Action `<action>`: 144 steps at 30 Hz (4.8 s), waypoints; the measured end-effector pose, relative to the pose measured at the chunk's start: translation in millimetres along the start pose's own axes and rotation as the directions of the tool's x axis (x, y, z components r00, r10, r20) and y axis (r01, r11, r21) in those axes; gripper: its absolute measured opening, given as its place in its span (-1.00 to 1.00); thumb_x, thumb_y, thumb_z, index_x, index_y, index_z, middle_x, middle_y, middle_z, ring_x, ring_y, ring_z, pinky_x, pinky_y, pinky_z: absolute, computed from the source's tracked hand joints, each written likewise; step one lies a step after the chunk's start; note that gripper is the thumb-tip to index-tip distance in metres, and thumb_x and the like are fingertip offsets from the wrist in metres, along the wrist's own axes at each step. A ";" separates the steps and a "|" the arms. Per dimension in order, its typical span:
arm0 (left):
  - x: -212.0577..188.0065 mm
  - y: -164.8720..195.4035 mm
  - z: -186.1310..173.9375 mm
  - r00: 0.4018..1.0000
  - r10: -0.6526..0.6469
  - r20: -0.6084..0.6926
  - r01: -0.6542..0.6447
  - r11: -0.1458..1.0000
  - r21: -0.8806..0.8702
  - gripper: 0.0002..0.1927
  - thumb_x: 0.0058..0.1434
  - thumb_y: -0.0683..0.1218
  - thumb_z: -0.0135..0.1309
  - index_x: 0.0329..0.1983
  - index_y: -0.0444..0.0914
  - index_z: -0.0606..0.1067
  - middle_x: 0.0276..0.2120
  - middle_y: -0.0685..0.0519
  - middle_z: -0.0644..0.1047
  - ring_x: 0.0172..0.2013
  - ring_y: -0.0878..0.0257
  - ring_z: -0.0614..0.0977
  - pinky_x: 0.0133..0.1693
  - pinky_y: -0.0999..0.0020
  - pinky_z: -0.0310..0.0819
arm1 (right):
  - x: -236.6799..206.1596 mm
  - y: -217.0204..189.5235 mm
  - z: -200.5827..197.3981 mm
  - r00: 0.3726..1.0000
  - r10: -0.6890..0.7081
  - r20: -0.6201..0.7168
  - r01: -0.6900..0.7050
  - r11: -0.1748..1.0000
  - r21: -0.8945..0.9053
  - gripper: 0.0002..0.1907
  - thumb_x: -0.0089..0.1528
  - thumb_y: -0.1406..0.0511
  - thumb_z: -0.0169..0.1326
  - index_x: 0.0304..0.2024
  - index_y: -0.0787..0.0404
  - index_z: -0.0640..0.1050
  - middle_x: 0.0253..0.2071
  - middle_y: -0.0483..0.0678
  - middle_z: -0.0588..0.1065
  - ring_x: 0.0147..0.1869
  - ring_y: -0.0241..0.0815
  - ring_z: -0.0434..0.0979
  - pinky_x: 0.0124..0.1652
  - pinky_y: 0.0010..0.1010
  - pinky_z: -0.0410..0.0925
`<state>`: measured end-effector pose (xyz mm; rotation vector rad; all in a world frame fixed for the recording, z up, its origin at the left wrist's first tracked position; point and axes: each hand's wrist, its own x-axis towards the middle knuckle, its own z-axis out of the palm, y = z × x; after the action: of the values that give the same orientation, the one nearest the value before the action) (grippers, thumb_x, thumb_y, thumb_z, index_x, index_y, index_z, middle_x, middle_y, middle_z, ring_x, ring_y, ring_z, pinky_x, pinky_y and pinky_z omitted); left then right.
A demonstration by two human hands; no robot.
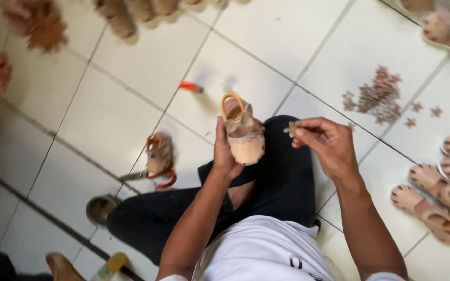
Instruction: The person sits on the floor and decorates beige sandals by applying glue from a small bottle and attaching small flower-shaped embellishments to the upper part of the sandals. The person handles the sandals one at a time, picking up decorations from the floor and pressing them onto the glued areas.
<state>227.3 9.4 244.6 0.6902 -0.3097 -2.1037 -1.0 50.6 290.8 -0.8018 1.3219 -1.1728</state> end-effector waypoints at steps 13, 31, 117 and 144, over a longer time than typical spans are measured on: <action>-168.8 91.8 -73.8 0.965 0.212 -0.158 -0.221 0.975 -0.041 -0.23 0.53 0.36 -0.54 0.31 -0.33 0.35 -0.04 -0.16 0.56 -0.04 0.10 0.63 0.02 0.14 0.59 | -109.5 6.7 222.5 0.921 0.081 0.382 0.069 0.929 -0.363 -0.90 0.25 0.41 0.23 -0.19 0.34 0.62 -0.32 -0.10 0.59 -0.28 -0.45 0.55 -0.26 -0.61 0.47; -220.5 107.5 -111.7 0.930 0.277 -0.241 -0.296 0.954 -0.045 -0.28 0.51 0.33 -0.43 0.40 -0.31 0.23 0.19 -0.12 0.43 0.15 0.18 0.53 0.18 0.23 0.47 | -134.7 10.4 288.7 0.915 0.108 0.389 0.089 0.886 -0.456 -0.90 0.24 0.40 0.25 -0.29 0.34 0.61 -0.41 -0.12 0.57 -0.42 -0.47 0.54 -0.41 -0.66 0.43; -221.1 219.8 -282.6 0.706 0.707 -0.036 0.380 -0.335 0.862 -0.57 0.18 -0.14 0.13 0.14 -0.28 0.45 0.36 -0.40 0.21 0.32 -0.34 0.23 0.23 -0.14 0.18 | -25.0 59.1 406.5 0.630 -0.025 0.776 0.762 0.209 -0.612 -0.37 0.15 0.18 0.33 0.20 0.22 0.42 0.12 0.15 0.40 0.01 0.18 0.53 -0.08 -0.07 0.43; -250.5 150.6 -135.2 0.850 0.434 -0.299 -0.448 0.894 0.024 -0.29 0.48 0.34 -0.46 0.41 -0.23 0.24 0.12 -0.12 0.51 0.07 0.06 0.59 0.10 0.11 0.52 | -134.7 7.6 373.5 0.794 -0.358 0.491 0.586 0.665 -0.462 -0.41 0.20 0.37 0.28 0.26 0.30 0.42 0.21 0.13 0.46 0.15 -0.02 0.57 -0.01 -0.31 0.48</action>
<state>522.6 128.4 293.2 0.8099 -0.2239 -1.5386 382.0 114.8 374.2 -1.8491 1.1940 -0.9169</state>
